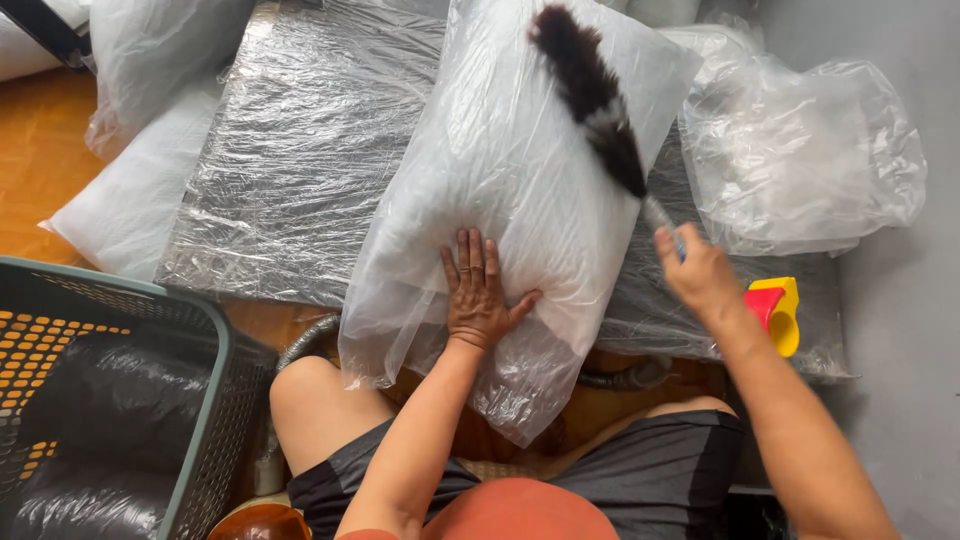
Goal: The person sits on the floor and uses a feather duster to clean a pillow wrapped in a clear plastic bag. They brush the surface of the pillow repeatedly, then fold the open end of the plastic bag inward to seal it.
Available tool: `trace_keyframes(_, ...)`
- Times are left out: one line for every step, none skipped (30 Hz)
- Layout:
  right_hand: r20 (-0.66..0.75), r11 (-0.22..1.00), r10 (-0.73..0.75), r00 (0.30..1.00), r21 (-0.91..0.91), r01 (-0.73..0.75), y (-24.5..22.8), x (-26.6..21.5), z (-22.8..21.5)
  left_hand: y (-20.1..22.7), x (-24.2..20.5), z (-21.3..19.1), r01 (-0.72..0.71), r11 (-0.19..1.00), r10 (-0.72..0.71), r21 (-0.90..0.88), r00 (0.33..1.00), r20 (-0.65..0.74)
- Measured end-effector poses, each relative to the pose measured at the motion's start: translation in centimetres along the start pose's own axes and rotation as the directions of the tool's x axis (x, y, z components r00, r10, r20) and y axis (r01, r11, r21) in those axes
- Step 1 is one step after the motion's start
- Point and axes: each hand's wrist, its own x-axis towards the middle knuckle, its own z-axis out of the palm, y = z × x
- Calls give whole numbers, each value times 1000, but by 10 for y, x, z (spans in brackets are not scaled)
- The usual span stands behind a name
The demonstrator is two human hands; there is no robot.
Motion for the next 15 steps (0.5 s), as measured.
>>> trace_keyframes(2, 1000, 4, 1000, 0, -4, -3, -31, 11, 0, 0, -4, 0, 1000, 0, -2, 1000, 4)
trace_keyframes(61, 1000, 0, 998, 28, -2, -7, -63, 21, 0, 0, -7, -2, 998, 2, -64, 1000, -12)
trace_keyframes(115, 998, -8, 993, 57, 1, -12, -92, 31, -1, 4, -10, -9, 992, 5, -126, 999, -33)
trace_keyframes(111, 998, -6, 994, 58, -1, -2, -113, 40, -2, 2, -16, -13, 992, 8, -128, 999, -35)
trace_keyframes(129, 999, -36, 991, 26, 33, 8, -135, 50, -3, 1, -21, -4, 960, -22, -279, 996, -88)
trace_keyframes(148, 998, -65, 987, -5, 67, 18, -156, 59, -3, 0, -26, -3, 906, -59, -424, 989, -134)
trace_keyframes(152, 998, -61, 987, -4, 63, 21, -172, 58, -5, -2, -41, -1, 906, -59, -424, 990, -129)
trace_keyframes(188, 994, -98, 977, -30, 106, 25, -188, 57, -7, -3, -55, 19, 887, -109, -462, 979, -171)
trace_keyframes(218, 988, -131, 967, -49, 145, 27, -204, 57, -10, -1, -69, 27, 866, -152, -499, 966, -211)
trace_keyframes(215, 990, -124, 969, -42, 136, 39, -205, 55, -14, 5, -86, 21, 866, -143, -500, 968, -205)
trace_keyframes(62, 947, -294, 954, -113, 300, 51, -206, 51, -18, 10, -103, 65, 892, -191, -447, 951, -243)
trace_keyframes(-80, 875, -460, 884, -208, 436, 62, -209, 48, -22, 14, -120, 111, 912, -235, -394, 930, -284)
trace_keyframes(-78, 876, -459, 885, -206, 436, 62, -210, 49, -36, 14, -120, 113, 913, -236, -393, 930, -281)
trace_keyframes(-118, 924, -381, 917, -7, 383, 61, -211, 50, -50, 13, -120, 258, 907, -339, -332, 916, -215)
trace_keyframes(-142, 927, -298, 944, 195, 322, 59, -210, 52, -66, 13, -121, 395, 882, -442, -257, 883, -160)
